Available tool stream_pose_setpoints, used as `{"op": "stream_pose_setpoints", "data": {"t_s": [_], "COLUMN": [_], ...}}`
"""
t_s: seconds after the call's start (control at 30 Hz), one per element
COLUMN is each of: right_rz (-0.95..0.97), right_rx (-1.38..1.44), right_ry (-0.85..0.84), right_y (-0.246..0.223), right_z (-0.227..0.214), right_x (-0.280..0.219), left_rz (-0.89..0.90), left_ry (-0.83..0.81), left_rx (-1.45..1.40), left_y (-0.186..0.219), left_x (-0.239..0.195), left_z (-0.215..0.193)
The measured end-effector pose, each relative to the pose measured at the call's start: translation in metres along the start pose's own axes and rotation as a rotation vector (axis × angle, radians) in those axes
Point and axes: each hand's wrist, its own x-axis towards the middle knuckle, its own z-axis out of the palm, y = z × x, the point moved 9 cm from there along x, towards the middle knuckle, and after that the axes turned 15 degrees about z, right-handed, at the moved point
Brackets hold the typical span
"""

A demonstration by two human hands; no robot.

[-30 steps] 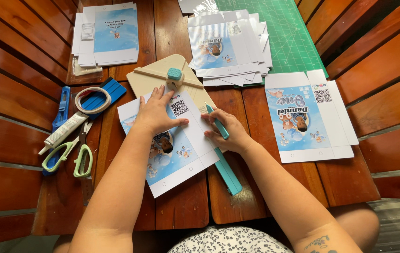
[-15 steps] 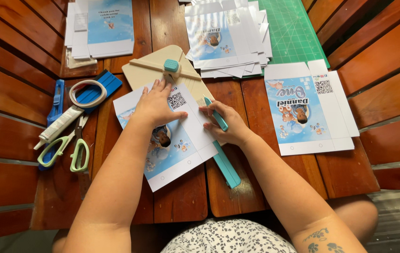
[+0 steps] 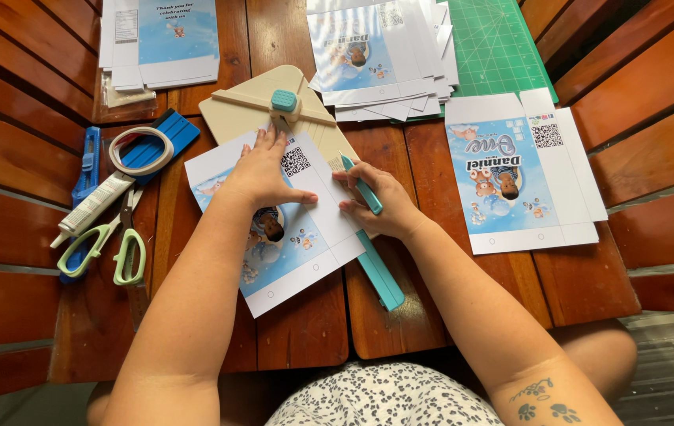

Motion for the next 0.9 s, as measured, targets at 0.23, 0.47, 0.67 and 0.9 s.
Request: {"op": "stream_pose_setpoints", "data": {"t_s": [0.23, 0.47, 0.67, 0.9], "right_rz": [-0.009, -0.007, 0.005, -0.006], "right_rx": [-0.003, -0.005, 0.003, -0.011], "right_ry": [0.005, -0.008, -0.009, 0.004], "right_y": [0.0004, 0.0029, -0.0026, -0.004], "right_z": [-0.0002, 0.0019, 0.0003, 0.0008], "right_x": [-0.0002, 0.0, -0.0014, -0.0013], "left_rz": [-0.005, 0.004, 0.006, 0.003], "left_ry": [0.0, 0.008, 0.014, 0.012], "left_rx": [0.003, 0.001, 0.009, 0.015], "left_y": [-0.0015, -0.0025, -0.0036, -0.0051], "left_x": [0.0015, 0.0025, 0.0033, 0.0035], "left_z": [0.0008, 0.0018, 0.0016, 0.0019]}}
